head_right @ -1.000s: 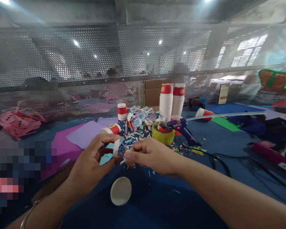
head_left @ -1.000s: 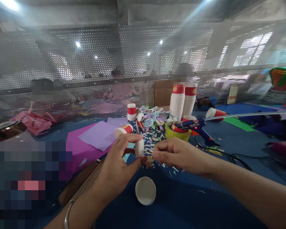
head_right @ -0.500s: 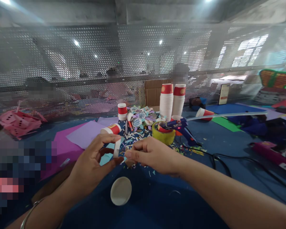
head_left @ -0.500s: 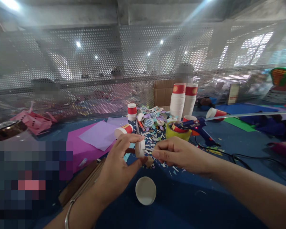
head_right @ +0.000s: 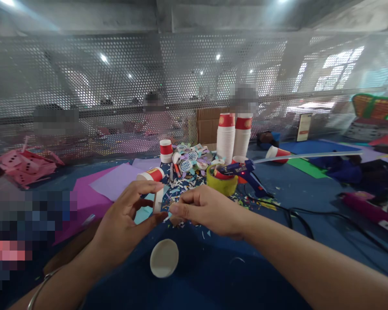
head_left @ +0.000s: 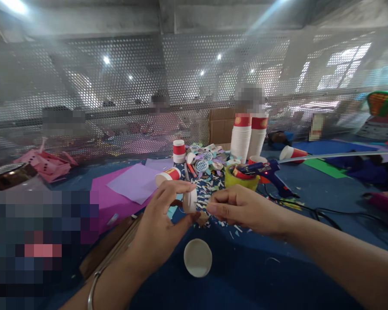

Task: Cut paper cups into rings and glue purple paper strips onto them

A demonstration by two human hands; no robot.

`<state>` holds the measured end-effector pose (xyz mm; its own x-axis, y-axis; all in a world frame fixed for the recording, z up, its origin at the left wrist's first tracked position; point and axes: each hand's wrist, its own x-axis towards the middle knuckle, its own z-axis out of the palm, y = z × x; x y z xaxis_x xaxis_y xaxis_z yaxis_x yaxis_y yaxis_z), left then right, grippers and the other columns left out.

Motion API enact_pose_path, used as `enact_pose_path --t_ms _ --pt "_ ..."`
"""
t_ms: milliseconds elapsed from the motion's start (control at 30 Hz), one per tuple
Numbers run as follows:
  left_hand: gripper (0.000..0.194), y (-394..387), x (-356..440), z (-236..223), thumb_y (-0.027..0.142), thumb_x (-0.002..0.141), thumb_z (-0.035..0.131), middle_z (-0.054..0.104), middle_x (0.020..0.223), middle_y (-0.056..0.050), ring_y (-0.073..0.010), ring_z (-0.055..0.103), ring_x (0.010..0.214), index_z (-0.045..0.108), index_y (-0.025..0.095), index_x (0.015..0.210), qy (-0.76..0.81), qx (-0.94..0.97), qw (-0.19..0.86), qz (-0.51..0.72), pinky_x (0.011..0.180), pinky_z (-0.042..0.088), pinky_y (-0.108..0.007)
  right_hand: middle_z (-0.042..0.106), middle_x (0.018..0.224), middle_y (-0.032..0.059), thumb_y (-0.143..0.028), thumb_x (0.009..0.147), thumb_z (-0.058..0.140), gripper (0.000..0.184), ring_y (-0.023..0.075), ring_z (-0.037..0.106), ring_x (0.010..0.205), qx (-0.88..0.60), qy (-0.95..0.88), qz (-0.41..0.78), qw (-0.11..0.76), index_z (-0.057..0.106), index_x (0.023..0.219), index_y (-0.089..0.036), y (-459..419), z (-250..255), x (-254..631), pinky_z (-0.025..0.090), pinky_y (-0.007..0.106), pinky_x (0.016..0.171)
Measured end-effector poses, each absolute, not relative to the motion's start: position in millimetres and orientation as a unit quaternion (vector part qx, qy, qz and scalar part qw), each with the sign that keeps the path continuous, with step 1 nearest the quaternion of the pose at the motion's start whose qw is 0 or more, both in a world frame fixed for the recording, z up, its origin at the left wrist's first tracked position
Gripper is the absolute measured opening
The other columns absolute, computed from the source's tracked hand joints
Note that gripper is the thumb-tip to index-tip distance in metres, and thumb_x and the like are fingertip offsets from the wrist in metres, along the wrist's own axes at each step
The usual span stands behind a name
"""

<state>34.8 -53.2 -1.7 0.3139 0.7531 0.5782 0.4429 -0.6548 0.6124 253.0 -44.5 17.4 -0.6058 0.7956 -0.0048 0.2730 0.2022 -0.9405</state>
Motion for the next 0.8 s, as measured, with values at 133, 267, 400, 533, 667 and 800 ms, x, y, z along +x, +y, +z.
enact_pose_path --t_ms 133,267,400,533,667,800 --pt "0.039 -54 36 1 0.018 0.079 0.070 0.059 0.118 -0.006 -0.0275 0.055 0.112 0.059 0.031 0.113 0.365 0.802 0.144 0.451 0.088 0.053 -0.048 0.042 0.057 -0.0066 -0.046 0.088 0.063 0.035 0.0059 0.031 0.048 -0.350 -0.736 0.514 0.265 0.063 0.071 -0.016 -45 19 253 0.019 0.022 0.042" --pt "0.039 -54 36 5 0.018 0.079 0.069 0.060 0.118 -0.006 -0.0273 0.055 0.113 0.059 0.031 0.114 0.357 0.808 0.129 0.451 0.090 0.052 -0.049 0.041 0.057 -0.0068 -0.047 0.088 0.063 0.035 0.0061 0.030 0.048 -0.343 -0.737 0.518 0.266 0.063 0.071 -0.016 -47 20 253 0.018 0.022 0.042" --pt "0.040 -56 37 7 0.022 0.083 0.065 0.063 0.120 -0.007 -0.0262 0.058 0.110 0.057 0.028 0.121 0.364 0.819 0.138 0.422 0.088 0.052 -0.046 0.040 0.056 -0.0069 -0.050 0.089 0.060 0.037 0.0060 0.028 0.046 -0.365 -0.732 0.514 0.259 0.059 0.071 -0.017 -48 21 254 0.017 0.022 0.040" --pt "0.025 -57 36 8 0.028 0.091 0.053 0.071 0.102 -0.007 -0.0227 0.064 0.091 0.064 0.024 0.113 0.409 0.822 0.133 0.373 0.075 0.051 -0.039 0.034 0.054 -0.0079 -0.053 0.089 0.058 0.042 0.0060 0.023 0.044 -0.392 -0.725 0.503 0.258 0.052 0.067 -0.018 -47 22 254 0.015 0.023 0.039" --pt "0.017 -53 35 9 0.030 0.090 0.052 0.063 0.067 0.001 -0.0144 0.053 0.060 0.065 0.022 0.083 0.448 0.794 0.184 0.367 0.054 0.041 -0.029 0.033 0.055 -0.0073 -0.054 0.087 0.060 0.040 0.0072 0.024 0.046 -0.414 -0.731 0.474 0.264 0.053 0.069 -0.019 -46 23 253 0.016 0.024 0.042" --pt "0.012 -52 38 8 0.030 0.082 0.058 0.057 0.065 0.001 -0.0133 0.049 0.058 0.060 0.020 0.076 0.430 0.756 0.341 0.357 0.052 0.039 -0.026 0.044 0.062 -0.0049 -0.047 0.081 0.070 0.033 0.0089 0.035 0.055 -0.400 -0.741 0.447 0.301 0.054 0.074 -0.019 -44 19 251 0.026 0.024 0.049"
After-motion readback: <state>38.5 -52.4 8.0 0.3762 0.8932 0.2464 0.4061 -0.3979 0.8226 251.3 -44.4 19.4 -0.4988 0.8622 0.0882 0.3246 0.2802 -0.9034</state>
